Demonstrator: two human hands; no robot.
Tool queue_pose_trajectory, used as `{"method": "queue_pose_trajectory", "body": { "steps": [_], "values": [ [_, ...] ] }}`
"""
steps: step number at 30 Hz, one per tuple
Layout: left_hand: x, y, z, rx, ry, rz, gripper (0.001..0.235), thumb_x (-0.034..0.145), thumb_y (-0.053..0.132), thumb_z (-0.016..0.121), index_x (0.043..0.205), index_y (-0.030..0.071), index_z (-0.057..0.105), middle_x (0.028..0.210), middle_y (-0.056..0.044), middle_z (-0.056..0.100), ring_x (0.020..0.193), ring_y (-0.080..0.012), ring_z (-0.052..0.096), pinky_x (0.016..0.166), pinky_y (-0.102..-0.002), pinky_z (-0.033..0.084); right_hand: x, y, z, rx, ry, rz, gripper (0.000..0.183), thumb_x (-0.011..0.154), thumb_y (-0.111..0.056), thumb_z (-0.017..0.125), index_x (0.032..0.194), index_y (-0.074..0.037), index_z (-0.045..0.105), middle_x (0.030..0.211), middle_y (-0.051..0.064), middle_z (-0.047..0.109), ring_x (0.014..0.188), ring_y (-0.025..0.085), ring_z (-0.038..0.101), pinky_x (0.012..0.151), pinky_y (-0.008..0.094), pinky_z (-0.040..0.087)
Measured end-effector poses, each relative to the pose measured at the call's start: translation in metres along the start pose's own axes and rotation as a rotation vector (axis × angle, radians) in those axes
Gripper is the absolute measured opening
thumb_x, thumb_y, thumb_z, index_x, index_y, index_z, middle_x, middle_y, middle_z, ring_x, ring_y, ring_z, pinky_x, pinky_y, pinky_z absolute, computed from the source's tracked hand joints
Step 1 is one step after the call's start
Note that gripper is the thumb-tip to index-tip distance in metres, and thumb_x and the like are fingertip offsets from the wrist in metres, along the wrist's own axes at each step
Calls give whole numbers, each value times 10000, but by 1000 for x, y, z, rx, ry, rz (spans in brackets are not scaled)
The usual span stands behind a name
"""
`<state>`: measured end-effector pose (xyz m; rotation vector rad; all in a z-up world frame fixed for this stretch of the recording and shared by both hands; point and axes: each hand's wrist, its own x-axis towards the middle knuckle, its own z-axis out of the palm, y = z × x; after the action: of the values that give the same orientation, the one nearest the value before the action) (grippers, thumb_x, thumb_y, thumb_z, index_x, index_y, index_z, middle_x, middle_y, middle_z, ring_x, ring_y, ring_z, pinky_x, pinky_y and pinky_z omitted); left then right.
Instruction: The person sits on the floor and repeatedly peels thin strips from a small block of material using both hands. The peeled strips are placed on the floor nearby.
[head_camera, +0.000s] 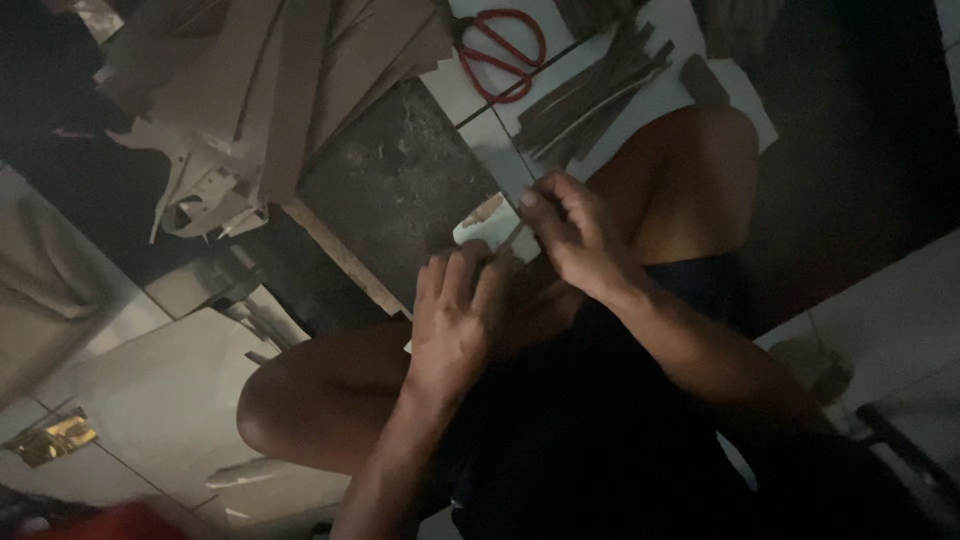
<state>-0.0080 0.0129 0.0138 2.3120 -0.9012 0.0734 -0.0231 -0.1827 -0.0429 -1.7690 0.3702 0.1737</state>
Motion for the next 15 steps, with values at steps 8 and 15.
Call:
{"method": "queue_pose_trajectory", "body": {
  "steps": [8,15],
  "values": [
    [0,-2,0,27,-69,-10,267,953,54,712,1219,40,705,1131,-95,614,956,-262,618,782,-418,503,10,-1,-5,-19,-3,107,354,1094,-359,547,1033,-26,650,797,46,601,701,123,552,616,314,475],
    [0,-3,0,17,-113,-21,310,910,80,672,1218,100,706,1169,-96,604,1006,-289,612,820,-439,499,24,6,-10,-167,5,250,375,1043,-398,535,1052,-37,635,854,66,644,738,147,640,643,326,540]
  ]
}}
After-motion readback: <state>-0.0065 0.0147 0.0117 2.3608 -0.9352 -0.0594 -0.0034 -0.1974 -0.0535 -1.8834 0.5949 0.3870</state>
